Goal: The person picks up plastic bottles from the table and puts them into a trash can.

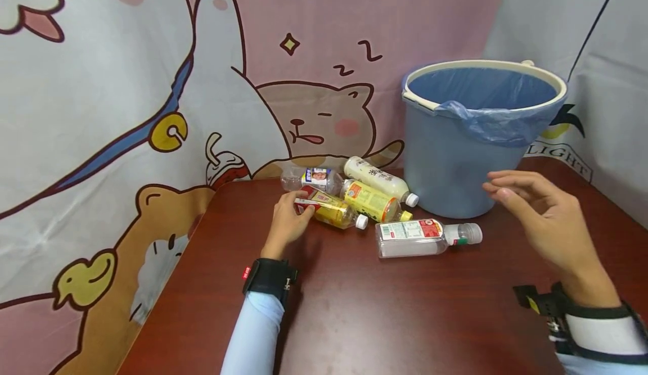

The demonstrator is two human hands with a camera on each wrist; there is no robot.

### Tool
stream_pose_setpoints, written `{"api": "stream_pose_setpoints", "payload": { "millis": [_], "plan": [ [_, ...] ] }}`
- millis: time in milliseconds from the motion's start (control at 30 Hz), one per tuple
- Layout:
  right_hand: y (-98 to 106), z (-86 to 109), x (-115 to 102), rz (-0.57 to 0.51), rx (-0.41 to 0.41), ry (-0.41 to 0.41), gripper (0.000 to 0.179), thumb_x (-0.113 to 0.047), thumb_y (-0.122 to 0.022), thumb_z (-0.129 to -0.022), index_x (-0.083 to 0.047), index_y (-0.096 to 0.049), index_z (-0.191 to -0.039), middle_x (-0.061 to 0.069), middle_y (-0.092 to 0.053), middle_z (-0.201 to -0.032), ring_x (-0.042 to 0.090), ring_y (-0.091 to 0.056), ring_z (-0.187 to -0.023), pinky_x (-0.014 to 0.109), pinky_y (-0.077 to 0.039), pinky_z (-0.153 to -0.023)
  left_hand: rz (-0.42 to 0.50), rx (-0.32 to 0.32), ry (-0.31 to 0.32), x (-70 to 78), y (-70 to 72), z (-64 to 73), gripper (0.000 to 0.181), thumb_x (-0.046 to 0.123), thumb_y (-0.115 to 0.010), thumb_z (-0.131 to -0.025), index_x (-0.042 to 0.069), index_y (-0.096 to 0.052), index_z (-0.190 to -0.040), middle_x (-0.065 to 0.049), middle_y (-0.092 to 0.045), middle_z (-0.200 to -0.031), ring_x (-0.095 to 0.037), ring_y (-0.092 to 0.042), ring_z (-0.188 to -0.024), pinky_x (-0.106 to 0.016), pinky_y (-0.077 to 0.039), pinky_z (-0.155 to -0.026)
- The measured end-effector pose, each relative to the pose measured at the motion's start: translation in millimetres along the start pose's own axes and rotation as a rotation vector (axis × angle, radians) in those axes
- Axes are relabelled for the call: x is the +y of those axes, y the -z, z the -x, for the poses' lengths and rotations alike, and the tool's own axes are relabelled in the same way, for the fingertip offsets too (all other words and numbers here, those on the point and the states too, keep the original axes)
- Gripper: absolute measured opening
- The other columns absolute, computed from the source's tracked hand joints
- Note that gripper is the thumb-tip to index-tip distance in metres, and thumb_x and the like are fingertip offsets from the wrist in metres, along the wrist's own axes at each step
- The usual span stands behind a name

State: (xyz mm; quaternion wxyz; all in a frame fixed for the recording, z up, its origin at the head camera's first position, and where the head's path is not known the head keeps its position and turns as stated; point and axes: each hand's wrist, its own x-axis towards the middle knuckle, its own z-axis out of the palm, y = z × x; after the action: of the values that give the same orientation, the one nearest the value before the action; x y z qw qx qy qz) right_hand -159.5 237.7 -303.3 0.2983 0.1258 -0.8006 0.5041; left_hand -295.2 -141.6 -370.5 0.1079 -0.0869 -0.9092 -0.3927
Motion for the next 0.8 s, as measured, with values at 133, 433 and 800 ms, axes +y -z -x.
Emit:
{"api": "stream_pose_setpoints", "payload": {
  "millis": [133, 433, 800],
  "plan": [
    [-16, 7.5, -8, -0.1, -0.124, 0.007, 0.024, 0.005, -0.054, -0.096, 0.003, -0.063, -0.118, -0.005, -0.068, -0.117, 0.0, -0.066, -0.103, 0.008, -0.048, -0.087, -0.032, -0.055, 0.041, -9.8, -5.5, -8.1, 0.048, 0.018, -0.065, -0.089, 0.006, -0.054, -0.134, -0.025, -0.049, -0.14, -0.046, -0.042, -0.128, -0.057, -0.035, -0.107],
    [-60, 9.7, -32, -0.303, -0.265, 0.011, 0.026, 0.005, -0.052, -0.096, -0.004, -0.065, -0.117, 0.002, -0.064, -0.122, 0.008, -0.067, -0.107, 0.016, -0.052, -0.088, -0.162, -0.162, 0.034, -26.3, -6.3, -9.5, 0.073, 0.016, -0.071, -0.081, 0.014, -0.041, -0.148, -0.02, -0.026, -0.159, -0.048, -0.025, -0.142, -0.069, -0.028, -0.106],
    [-57, 5.8, -28, -0.21, -0.266, 0.007, 0.026, 0.003, -0.054, -0.096, -0.006, -0.066, -0.117, -0.001, -0.063, -0.121, 0.008, -0.067, -0.104, 0.015, -0.053, -0.086, -0.287, -0.27, -0.08, -29.5, -14.8, -23.9, 0.076, 0.02, -0.074, -0.083, 0.019, -0.039, -0.15, -0.016, -0.017, -0.163, -0.046, -0.013, -0.147, -0.072, -0.008, -0.114]
  ]
}}
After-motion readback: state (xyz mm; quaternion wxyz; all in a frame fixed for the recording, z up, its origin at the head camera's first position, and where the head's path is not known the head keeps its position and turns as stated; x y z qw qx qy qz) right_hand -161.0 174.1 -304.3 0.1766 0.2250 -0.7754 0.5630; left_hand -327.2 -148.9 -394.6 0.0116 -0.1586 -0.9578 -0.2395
